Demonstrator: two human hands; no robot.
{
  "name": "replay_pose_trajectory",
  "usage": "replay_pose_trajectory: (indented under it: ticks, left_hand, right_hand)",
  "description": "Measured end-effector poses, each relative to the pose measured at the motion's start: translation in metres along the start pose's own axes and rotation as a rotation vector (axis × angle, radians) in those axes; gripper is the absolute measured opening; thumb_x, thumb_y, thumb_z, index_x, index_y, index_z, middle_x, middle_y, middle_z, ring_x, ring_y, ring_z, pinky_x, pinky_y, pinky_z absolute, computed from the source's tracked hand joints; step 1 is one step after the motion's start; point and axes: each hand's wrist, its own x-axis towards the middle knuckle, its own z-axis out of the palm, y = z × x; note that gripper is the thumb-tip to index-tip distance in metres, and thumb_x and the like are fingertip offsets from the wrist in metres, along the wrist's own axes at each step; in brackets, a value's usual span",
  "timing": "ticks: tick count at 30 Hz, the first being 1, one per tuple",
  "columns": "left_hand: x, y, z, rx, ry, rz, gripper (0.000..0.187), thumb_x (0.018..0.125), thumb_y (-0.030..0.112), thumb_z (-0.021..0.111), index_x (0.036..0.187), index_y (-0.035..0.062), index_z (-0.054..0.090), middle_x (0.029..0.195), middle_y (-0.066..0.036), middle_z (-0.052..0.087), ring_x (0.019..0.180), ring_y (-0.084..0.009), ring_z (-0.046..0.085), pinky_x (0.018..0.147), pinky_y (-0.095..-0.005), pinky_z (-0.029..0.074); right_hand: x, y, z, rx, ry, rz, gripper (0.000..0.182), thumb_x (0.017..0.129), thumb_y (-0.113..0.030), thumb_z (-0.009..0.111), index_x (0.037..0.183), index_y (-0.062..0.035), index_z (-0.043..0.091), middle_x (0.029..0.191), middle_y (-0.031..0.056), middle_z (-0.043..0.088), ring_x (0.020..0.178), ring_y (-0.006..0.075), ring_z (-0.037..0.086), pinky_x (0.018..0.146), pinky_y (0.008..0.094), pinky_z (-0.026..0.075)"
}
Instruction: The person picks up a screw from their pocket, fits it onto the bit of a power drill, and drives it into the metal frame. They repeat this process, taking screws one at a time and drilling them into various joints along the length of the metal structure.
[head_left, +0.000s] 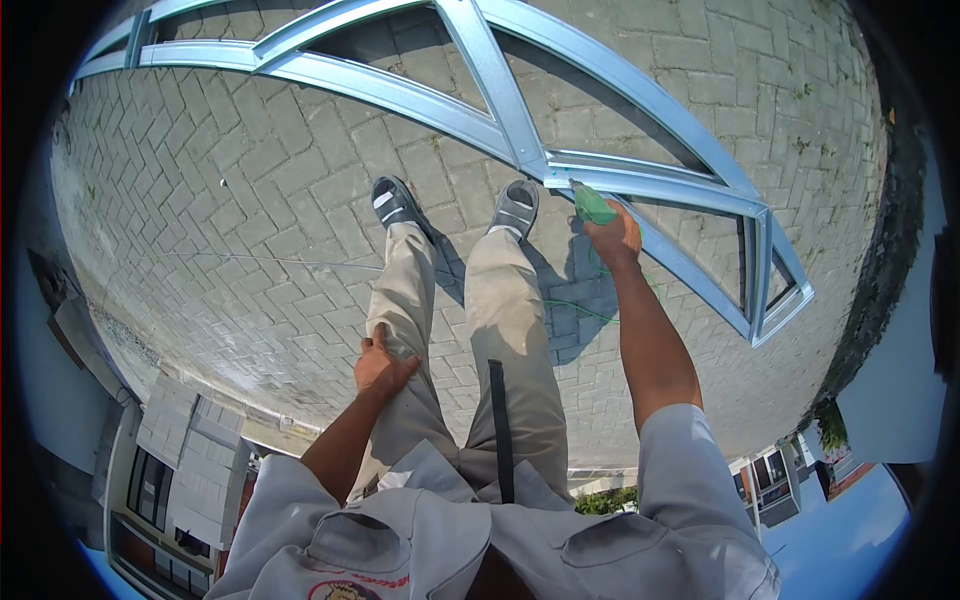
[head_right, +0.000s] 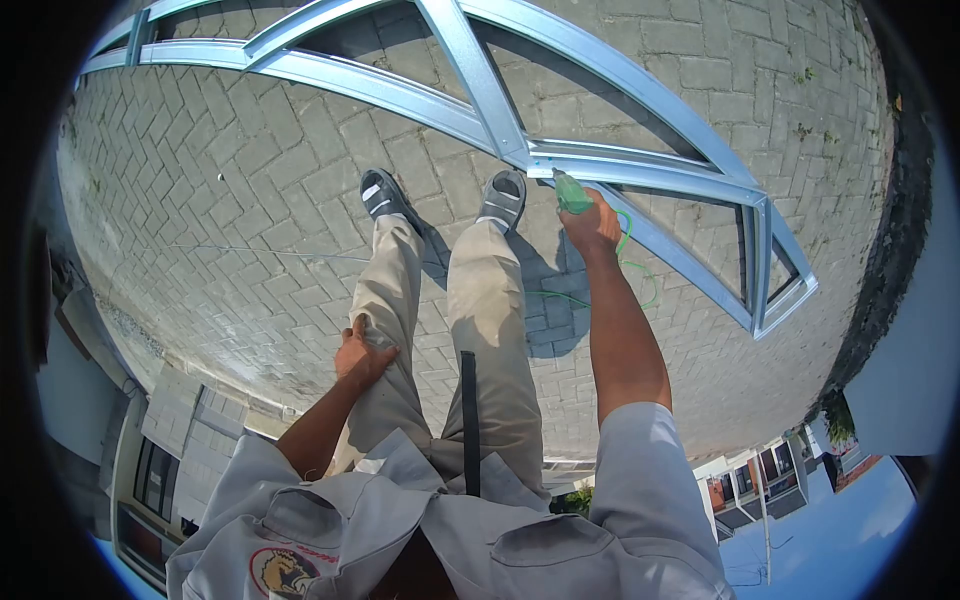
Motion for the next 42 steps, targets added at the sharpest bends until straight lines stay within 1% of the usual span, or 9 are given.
replay_pose_trajectory:
  ticks: [14,21,24,27,28,33,35,37,42]
  left_hand:
    - [0.005,-0.015,0.003,-0.054,-0.002,-0.018,0.107,0.075,0.051,0.083,0.161,0.0165,0.03,0.151,-0.02,0.046,0.129,-0.0391,0.06,0.107,-0.0452,0.05]
    - [0.01,-0.031,0.008,-0.111,-0.001,0.045,0.107,0.077,0.053,0.082,0.162,0.0188,0.027,0.149,-0.021,0.046,0.128,-0.041,0.06,0.106,-0.0469,0.051]
    - [0.005,-0.04,0.0,-0.076,-0.028,0.096,0.104,0.079,0.055,0.08,0.161,0.0119,0.032,0.151,-0.023,0.046,0.131,-0.042,0.058,0.108,-0.0461,0.05]
    - [0.019,-0.096,0.024,-0.257,0.091,0.429,0.097,0.084,0.059,0.074,0.155,0.0023,0.041,0.152,-0.028,0.047,0.132,-0.0432,0.057,0.111,-0.0454,0.047]
    - [-0.007,-0.097,-0.008,-0.313,0.004,0.467,0.09,0.092,0.062,0.066,0.149,-0.0044,0.048,0.151,-0.029,0.049,0.131,-0.0436,0.058,0.112,-0.0447,0.046]
    - [-0.218,-0.101,-0.164,-0.753,-1.1,0.436,0.091,0.097,0.069,0.057,0.151,-0.0038,0.045,0.128,-0.021,0.062,0.118,-0.0311,0.064,0.099,-0.0394,0.053]
    - [-0.307,-0.107,-0.183,-0.665,-1.155,0.785,0.075,0.103,0.059,0.055,0.146,-0.0021,0.049,0.122,-0.016,0.063,0.109,-0.0259,0.065,0.095,-0.0341,0.052]
    - [-0.386,-0.105,-0.183,-0.441,-0.826,1.295,0.056,0.107,0.049,0.055,0.137,0.0018,0.056,0.115,-0.012,0.063,0.097,-0.0222,0.065,0.091,-0.0307,0.051]
    - [-0.484,-0.105,-0.192,-0.248,-0.525,1.303,0.031,0.107,0.033,0.06,0.118,0.0034,0.063,0.102,-0.008,0.068,0.088,-0.0173,0.064,0.079,-0.0333,0.049]
  right_hand:
    - [0.007,-0.016,0.0,-0.001,-0.022,0.008,0.055,0.075,-0.027,0.076,0.129,-0.0167,0.071,0.119,0.0201,0.074,0.114,0.0395,0.069,0.098,0.0458,0.053]
    - [-0.002,-0.005,0.005,-0.27,-0.072,-0.152,0.071,0.076,-0.027,0.082,0.142,-0.0201,0.059,0.117,0.0238,0.072,0.112,0.0416,0.069,0.096,0.0501,0.054]
    - [-0.006,-0.005,-0.007,-0.472,-0.104,-0.312,0.078,0.074,-0.023,0.087,0.146,-0.0224,0.055,0.117,0.0244,0.069,0.11,0.0434,0.069,0.094,0.0511,0.056]
    - [-0.012,-0.012,-0.024,-0.489,-0.089,-0.396,0.081,0.073,-0.023,0.087,0.147,-0.0229,0.055,0.116,0.0238,0.068,0.109,0.0429,0.069,0.093,0.0511,0.056]
    - [-0.029,-0.013,-0.037,-0.462,-0.09,-0.384,0.08,0.072,-0.022,0.087,0.146,-0.0226,0.055,0.117,0.0236,0.068,0.11,0.0428,0.069,0.093,0.0509,0.056]
    - [-0.13,-0.013,-0.109,-0.162,-0.013,-0.292,0.075,0.068,-0.019,0.083,0.14,-0.0188,0.062,0.117,0.0219,0.072,0.111,0.0408,0.069,0.095,0.0482,0.055]
    - [-0.172,0.013,-0.123,0.065,0.035,-0.307,0.069,0.066,-0.02,0.081,0.134,-0.0157,0.066,0.112,0.0204,0.074,0.108,0.0392,0.07,0.095,0.0463,0.055]
    - [-0.219,0.037,-0.136,0.206,0.09,-0.342,0.062,0.065,-0.02,0.081,0.126,-0.0127,0.07,0.109,0.0188,0.076,0.104,0.0383,0.072,0.093,0.0435,0.056]
    - [-0.311,0.095,-0.146,0.377,0.059,-0.158,0.059,0.064,-0.026,0.084,0.12,-0.0103,0.073,0.115,0.0157,0.076,0.108,0.0324,0.072,0.096,0.0397,0.055]
